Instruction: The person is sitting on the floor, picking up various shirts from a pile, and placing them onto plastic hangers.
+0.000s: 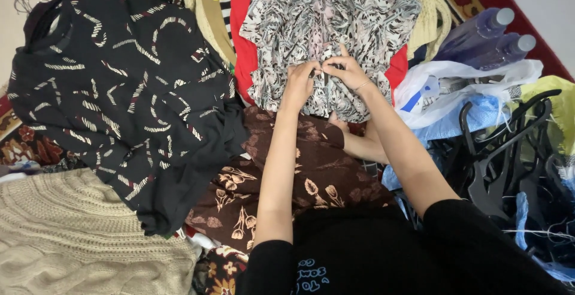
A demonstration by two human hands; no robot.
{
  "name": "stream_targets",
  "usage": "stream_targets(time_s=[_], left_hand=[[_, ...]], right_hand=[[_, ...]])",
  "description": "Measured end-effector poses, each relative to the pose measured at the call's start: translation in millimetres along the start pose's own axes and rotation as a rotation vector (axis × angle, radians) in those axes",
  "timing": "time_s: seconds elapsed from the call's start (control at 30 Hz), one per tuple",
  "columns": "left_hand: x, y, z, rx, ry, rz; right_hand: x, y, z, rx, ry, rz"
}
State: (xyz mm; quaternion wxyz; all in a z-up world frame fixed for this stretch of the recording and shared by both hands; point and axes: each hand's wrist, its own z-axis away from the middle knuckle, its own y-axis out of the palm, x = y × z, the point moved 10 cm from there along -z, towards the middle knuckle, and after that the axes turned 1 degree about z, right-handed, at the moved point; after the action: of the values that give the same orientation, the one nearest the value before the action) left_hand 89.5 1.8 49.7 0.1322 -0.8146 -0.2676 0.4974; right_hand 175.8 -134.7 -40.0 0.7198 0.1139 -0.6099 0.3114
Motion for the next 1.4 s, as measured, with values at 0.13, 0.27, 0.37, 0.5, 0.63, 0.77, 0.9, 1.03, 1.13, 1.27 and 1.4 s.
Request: stream_targets(time_s=[0.13,0.27,0.37,0.5,0.63,0.77,0.9,1.03,1.13,1.27,1.4], left_hand=[[0.0,-0.7,0.4,0.007,0.014,0.013],[2.3,-2.6,1.9,0.001,0.003,0.024],[5.3,-0.3,4.0,0.002,-0.005,0.037],[1.7,-3.4,2.5,0.0,-0.014,0.029],[-2.5,-1.9,-1.3,-0.006,-0.007,0.0],[0.2,-1.3,-2.6,-0.024,-0.032,0.045],[46.6,14.2,1.2,-0.101,-0.133,0.296],[30.3,-4.4,-1.1,-0.111,-0.2,0.353],[37.2,-1.1,3.6,-0.106,-0.291,0.384],[40.5,-15.6,6.3,-0.233,-0.271,0.273],[13.9,-47.5,3.2,-0.351,-0.169,0.103]], right_hand=[[-5.0,-0.9,-3.6,0.008,-0.013,0.0],[-2.1,-2.0,-4.1,0.011,-0.033,0.025],[-5.5,-2.9,-4.2,0.008,-0.043,0.048],[-12.5,-3.3,-9.1,-0.004,-0.094,0.071],[-8.0,-2.5,-6.2,-0.013,-0.086,0.053],[-3.2,-3.8,-1.0,-0.037,-0.059,-0.007],[1.7,-8.8,3.0,-0.096,-0.028,-0.137],[-19.1,-13.3,-3.7,-0.127,-0.034,-0.215],[-24.8,-16.9,-4.2,-0.156,-0.024,-0.281],[-26.3,-20.2,-5.7,-0.192,-0.089,-0.403],[-22.9,-20.3,-8.0,-0.232,-0.093,-0.396]])
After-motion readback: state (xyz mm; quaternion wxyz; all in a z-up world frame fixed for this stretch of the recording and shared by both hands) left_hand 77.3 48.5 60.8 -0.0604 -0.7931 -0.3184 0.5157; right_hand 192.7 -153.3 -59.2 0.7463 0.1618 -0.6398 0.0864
